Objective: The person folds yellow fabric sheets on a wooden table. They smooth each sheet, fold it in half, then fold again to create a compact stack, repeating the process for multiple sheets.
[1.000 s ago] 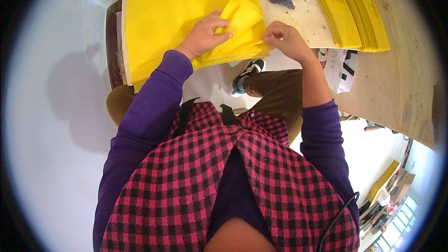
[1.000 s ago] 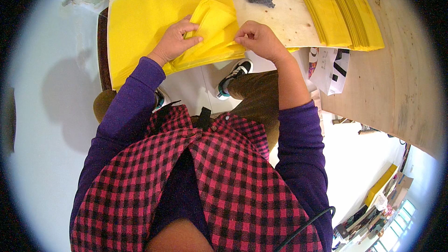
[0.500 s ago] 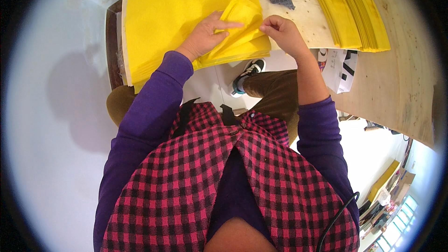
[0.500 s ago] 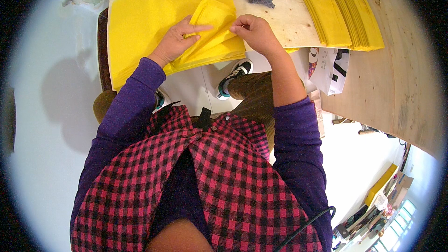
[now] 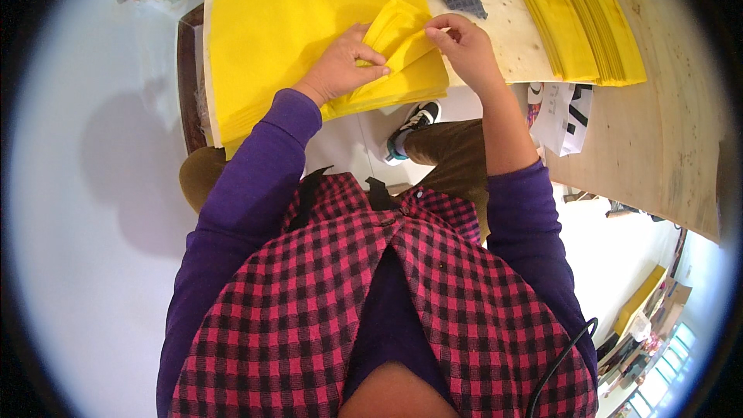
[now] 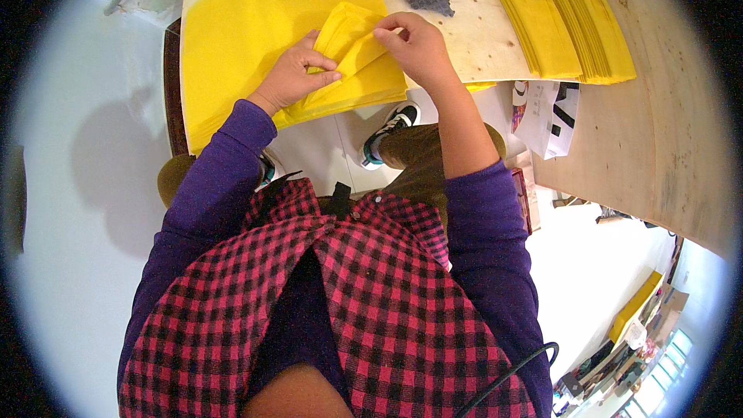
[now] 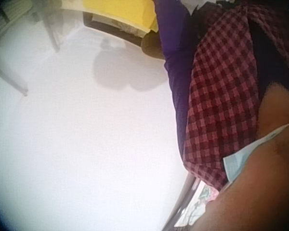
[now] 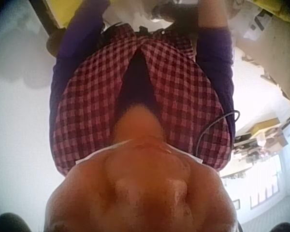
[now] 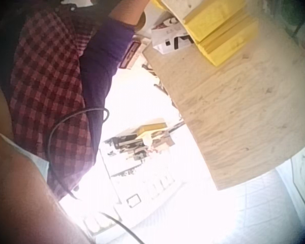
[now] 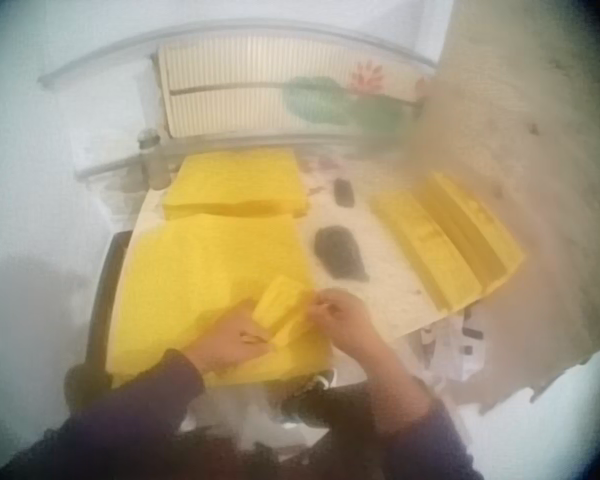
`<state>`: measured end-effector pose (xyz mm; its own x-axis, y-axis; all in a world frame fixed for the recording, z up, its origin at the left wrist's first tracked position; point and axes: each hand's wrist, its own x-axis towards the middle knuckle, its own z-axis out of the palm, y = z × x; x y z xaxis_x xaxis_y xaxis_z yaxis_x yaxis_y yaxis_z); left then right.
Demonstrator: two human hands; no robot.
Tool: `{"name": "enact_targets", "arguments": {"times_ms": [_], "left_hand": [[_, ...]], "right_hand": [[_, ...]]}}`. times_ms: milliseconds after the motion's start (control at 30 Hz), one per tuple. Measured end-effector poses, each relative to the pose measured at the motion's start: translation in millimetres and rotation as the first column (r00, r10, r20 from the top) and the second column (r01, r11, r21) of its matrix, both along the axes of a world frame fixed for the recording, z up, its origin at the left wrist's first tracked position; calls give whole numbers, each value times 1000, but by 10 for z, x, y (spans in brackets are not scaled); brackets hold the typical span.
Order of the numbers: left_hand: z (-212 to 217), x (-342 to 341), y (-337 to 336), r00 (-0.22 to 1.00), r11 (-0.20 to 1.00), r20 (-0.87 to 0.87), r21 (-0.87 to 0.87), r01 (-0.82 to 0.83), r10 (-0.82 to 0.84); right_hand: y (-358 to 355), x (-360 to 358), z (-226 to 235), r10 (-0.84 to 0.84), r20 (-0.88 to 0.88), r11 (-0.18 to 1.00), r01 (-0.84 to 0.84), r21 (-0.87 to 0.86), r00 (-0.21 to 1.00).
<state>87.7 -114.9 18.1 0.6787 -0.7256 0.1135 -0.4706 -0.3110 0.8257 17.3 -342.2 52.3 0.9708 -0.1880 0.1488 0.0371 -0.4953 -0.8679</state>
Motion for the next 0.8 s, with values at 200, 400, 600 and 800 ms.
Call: {"name": "enact_targets", "arguments": {"times_ms": [200, 400, 600, 800], "left_hand": [[-9, 2, -11, 1000, 1000, 21, -19, -3, 3], [17, 39, -31, 998, 996, -25, -66, 52, -54], [45, 7, -36, 1000, 1000, 18, -10, 7, -7], [85, 0, -49, 997, 997, -74, -70, 30, -35]], "right_hand": [[62, -285, -73, -210, -64, 954, 219, 204, 976], [110, -336, -153, -176, -76, 953, 189, 236, 982], [131, -317, -141, -165, 13, 959, 158, 234, 986], [130, -289, -180, -126, 136, 983, 105, 150, 983]]}}
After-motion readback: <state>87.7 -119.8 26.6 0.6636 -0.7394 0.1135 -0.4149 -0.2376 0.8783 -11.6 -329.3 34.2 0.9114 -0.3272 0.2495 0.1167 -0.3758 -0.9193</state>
